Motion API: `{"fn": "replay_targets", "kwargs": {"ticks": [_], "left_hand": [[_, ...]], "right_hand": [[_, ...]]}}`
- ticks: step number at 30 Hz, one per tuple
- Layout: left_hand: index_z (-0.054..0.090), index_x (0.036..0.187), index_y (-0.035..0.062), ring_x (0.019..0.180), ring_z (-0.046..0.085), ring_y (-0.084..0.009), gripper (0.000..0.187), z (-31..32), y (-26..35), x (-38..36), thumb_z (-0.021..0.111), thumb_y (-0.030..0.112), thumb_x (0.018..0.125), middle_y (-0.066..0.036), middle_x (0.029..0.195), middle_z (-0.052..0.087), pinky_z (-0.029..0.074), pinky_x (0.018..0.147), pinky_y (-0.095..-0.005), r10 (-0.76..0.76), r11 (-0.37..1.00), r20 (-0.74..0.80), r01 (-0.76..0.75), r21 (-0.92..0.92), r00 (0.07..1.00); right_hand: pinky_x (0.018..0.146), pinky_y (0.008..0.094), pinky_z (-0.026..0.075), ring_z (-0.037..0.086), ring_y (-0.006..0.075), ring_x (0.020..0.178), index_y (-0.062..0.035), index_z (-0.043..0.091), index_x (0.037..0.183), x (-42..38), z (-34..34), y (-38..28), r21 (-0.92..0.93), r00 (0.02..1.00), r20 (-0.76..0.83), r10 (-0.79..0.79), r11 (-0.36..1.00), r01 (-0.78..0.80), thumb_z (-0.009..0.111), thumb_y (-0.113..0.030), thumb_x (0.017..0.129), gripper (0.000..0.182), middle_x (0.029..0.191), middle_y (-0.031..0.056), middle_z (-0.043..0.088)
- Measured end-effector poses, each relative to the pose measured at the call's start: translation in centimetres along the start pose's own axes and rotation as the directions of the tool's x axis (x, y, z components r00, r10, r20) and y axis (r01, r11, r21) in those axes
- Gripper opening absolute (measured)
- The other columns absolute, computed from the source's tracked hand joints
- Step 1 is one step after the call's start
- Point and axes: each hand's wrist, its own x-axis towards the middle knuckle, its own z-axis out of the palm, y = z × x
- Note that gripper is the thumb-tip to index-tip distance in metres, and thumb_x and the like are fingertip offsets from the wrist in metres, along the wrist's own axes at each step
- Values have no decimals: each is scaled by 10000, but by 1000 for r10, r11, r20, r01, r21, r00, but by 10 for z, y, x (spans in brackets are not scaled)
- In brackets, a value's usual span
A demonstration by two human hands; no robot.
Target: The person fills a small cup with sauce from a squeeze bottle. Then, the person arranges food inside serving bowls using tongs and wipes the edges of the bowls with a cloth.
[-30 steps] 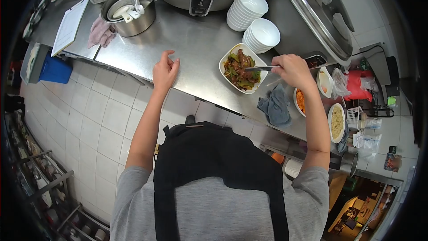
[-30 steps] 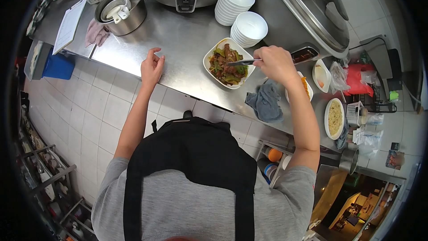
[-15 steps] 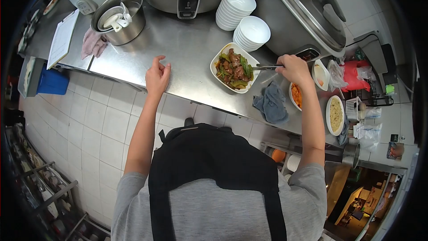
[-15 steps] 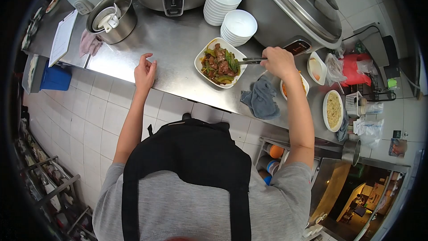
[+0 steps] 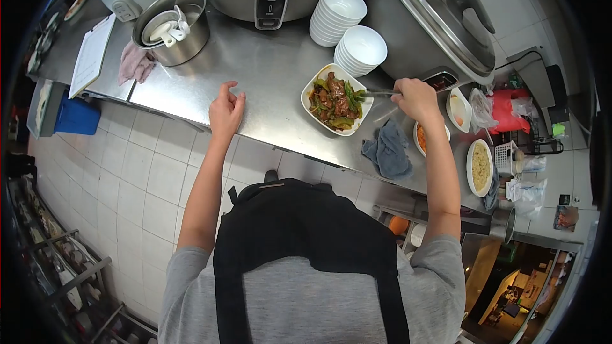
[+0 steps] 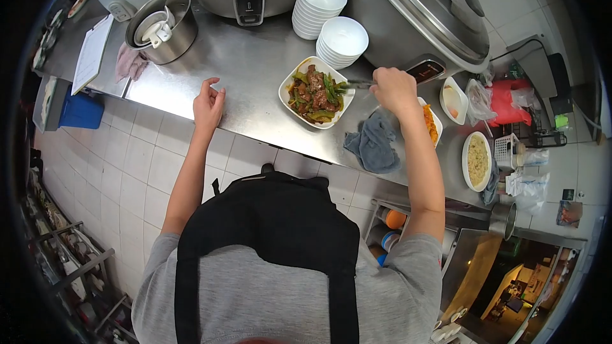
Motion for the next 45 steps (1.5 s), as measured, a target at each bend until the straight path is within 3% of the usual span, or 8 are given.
{"fn": "replay_targets", "kwargs": {"ticks": [4, 12, 14, 23, 34, 36, 38, 45], "left_hand": [[558, 1034, 53, 474, 508, -193, 265, -1, 3, -1, 615, 174, 805, -55, 528, 503, 397, 489, -328, -3, 1000, 7, 3, 13, 1000], [555, 1035, 56, 478, 518, -213, 274, -1, 2, -1, 616, 182, 799, -62, 532, 508, 407, 495, -338, -12, 1000, -14, 12, -10, 1000], [554, 1038, 57, 480, 519, -216, 279, -2, 2, 0, 616, 185, 798, -63, 533, 508, 409, 497, -340, -24, 1000, -20, 24, -7, 999], [548, 1047, 51, 486, 530, -218, 291, -4, 3, -1, 613, 193, 801, -67, 541, 517, 413, 502, -342, -11, 1000, 9, 11, -2, 1000], [547, 1051, 52, 488, 530, -215, 290, -2, 1, 0, 611, 194, 805, -61, 533, 517, 413, 501, -345, -5, 1000, 14, 5, 17, 1000], [548, 1051, 53, 487, 531, -217, 291, -2, 1, 0, 611, 193, 804, -61, 533, 518, 413, 501, -345, -10, 1000, 11, 9, 22, 1000], [548, 1050, 53, 487, 532, -219, 291, -2, 1, 0, 611, 193, 803, -61, 534, 520, 414, 501, -346, -10, 1000, 14, 9, 24, 1000], [548, 1050, 57, 487, 533, -220, 291, -1, 1, 0, 611, 190, 799, -63, 535, 522, 413, 498, -346, -8, 1000, 1, 8, 14, 1000]], "right_hand": [[668, 418, 492, 630, 321, 770, -41, 630, 752, 8, -4, -29, 3, 961, -210, -180, 983, 185, 669, -211, 734, 176, 751, 147, 640], [585, 399, 488, 630, 299, 693, -47, 598, 732, 36, 30, -74, -175, 899, -239, -366, 927, 331, 624, -128, 728, 86, 736, 126, 634], [563, 377, 508, 645, 267, 668, -65, 614, 689, 37, 21, -67, -188, 881, -304, -363, 929, 318, 613, -51, 629, 61, 710, 119, 641], [608, 409, 483, 631, 296, 694, -45, 626, 746, 15, -30, -54, -88, 940, -239, -244, 969, 229, 645, -158, 737, 115, 702, 126, 633], [636, 382, 469, 624, 280, 712, -74, 668, 793, 35, 3, -23, 343, 954, 290, -81, 939, -25, 666, -268, 742, 201, 731, 113, 650], [651, 399, 480, 634, 285, 744, -75, 676, 797, 32, -8, -22, 308, 956, 286, -70, 951, -23, 658, -268, 747, 200, 774, 125, 658], [675, 415, 489, 641, 292, 789, -81, 682, 798, 34, -8, -21, 144, 998, 48, -34, 989, 27, 656, -267, 749, 194, 798, 134, 664], [753, 414, 510, 638, 326, 855, -19, 650, 873, 62, 18, -58, -34, 996, 80, -33, 999, 36, 646, -244, 760, 252, 906, 179, 653]]}}
